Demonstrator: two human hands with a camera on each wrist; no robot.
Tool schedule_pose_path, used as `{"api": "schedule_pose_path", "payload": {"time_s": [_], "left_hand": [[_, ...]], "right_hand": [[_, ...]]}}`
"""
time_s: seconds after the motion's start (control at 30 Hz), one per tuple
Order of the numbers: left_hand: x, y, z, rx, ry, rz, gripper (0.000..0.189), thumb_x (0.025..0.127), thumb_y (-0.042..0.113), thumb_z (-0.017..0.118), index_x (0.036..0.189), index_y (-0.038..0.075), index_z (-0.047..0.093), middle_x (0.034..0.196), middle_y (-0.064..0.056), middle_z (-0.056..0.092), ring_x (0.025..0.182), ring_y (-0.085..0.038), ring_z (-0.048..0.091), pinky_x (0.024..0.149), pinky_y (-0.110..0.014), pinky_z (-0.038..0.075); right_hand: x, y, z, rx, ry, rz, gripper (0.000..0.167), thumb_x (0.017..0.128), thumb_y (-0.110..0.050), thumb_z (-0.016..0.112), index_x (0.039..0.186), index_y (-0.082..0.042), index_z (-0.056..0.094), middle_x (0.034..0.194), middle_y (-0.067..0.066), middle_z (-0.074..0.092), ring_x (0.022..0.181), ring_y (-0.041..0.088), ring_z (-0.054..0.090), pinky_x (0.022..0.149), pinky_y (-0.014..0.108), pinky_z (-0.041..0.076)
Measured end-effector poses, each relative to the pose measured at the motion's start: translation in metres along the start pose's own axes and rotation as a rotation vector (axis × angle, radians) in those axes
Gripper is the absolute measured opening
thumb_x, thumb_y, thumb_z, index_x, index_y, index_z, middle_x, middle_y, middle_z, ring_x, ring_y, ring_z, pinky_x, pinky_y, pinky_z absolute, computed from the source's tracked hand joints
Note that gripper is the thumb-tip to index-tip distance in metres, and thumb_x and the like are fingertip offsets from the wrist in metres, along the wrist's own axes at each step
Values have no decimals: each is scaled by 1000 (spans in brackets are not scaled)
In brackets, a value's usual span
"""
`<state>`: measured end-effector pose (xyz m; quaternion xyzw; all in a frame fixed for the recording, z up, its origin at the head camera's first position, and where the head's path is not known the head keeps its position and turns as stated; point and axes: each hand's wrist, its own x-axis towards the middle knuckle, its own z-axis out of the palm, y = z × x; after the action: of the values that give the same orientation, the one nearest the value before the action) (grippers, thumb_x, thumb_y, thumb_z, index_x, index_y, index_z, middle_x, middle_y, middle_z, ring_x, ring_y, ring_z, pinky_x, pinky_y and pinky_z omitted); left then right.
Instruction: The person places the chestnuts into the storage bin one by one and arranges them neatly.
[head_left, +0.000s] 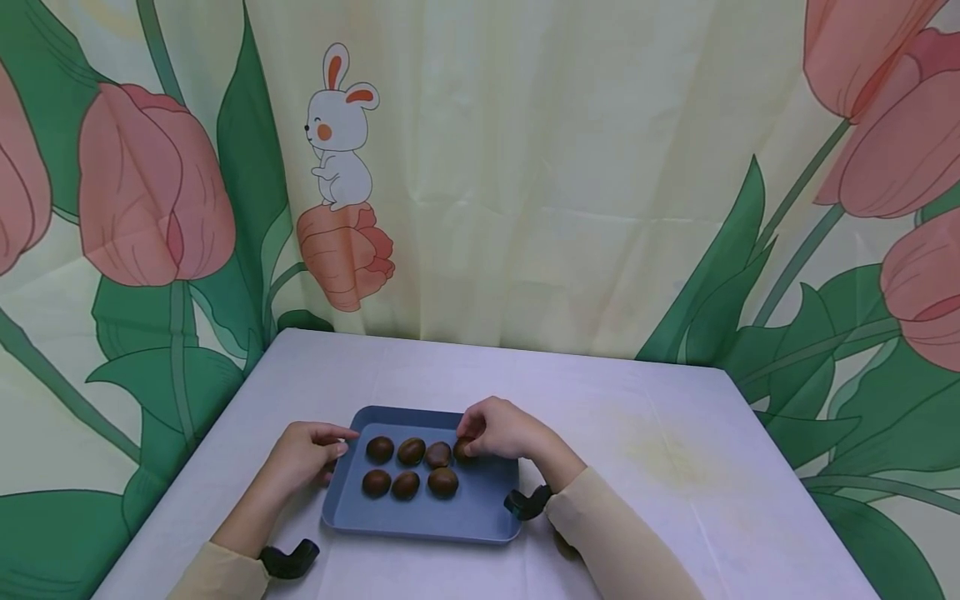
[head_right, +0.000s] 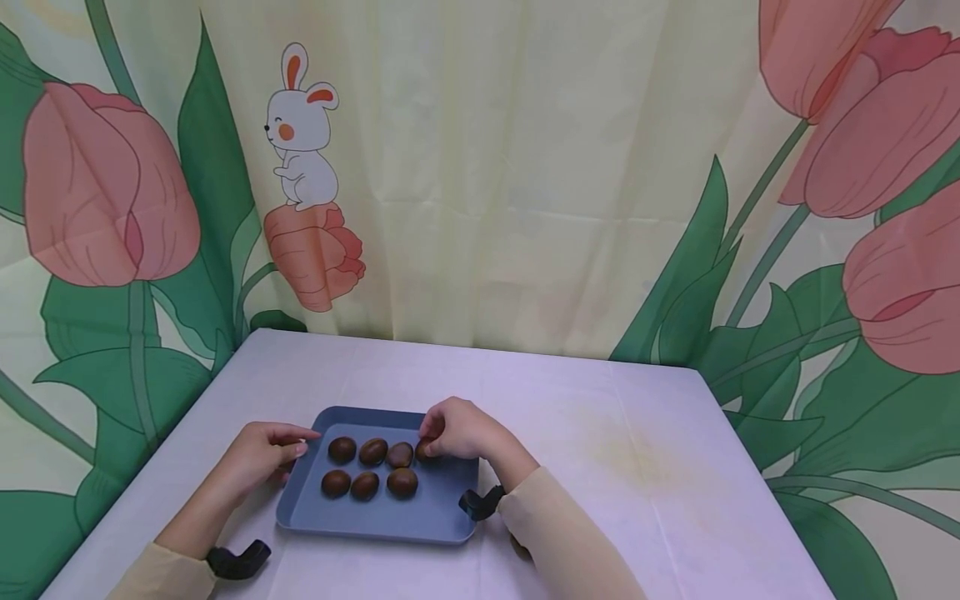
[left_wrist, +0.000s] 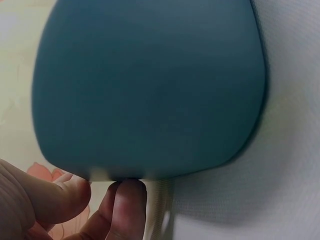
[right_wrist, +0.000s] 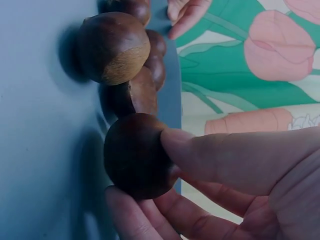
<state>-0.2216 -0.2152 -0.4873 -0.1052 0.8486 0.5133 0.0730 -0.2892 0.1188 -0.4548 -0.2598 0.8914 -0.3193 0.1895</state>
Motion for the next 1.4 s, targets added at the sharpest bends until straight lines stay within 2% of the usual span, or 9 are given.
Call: {"api": "schedule_pose_path", "payload": {"time_s": [0.2, 1.07, 1.4], "left_hand": [[1, 0, 0, -3, -3, -1, 25, 101, 2, 69, 124, 5, 80, 121, -19, 74, 82, -21, 62, 63, -33, 57], [0, 1, 0, -3, -2, -9, 26, 101, 2, 69, 125, 5, 79, 118, -18, 74, 81, -20, 63, 63, -33, 57], [0, 1, 0, -8, -7, -12, 27, 102, 2, 68, 126, 5, 79, 121, -19, 74, 83, -21, 64, 64, -33, 57]], "right_hand": [[0, 3, 2, -15, -14, 16, 15, 89, -4, 84, 100, -14, 81, 90, -4, 76, 86, 13, 67, 86, 38, 57], [0, 6, 3, 60, -64, 1, 24, 91, 5, 76, 106, -12, 81, 101, 0, 80, 93, 15, 70, 94, 44, 60], [-4, 5, -2, 72, -46, 16, 27, 90, 7, 73, 108, -11, 81, 101, 2, 79, 92, 16, 69, 88, 38, 59]]}}
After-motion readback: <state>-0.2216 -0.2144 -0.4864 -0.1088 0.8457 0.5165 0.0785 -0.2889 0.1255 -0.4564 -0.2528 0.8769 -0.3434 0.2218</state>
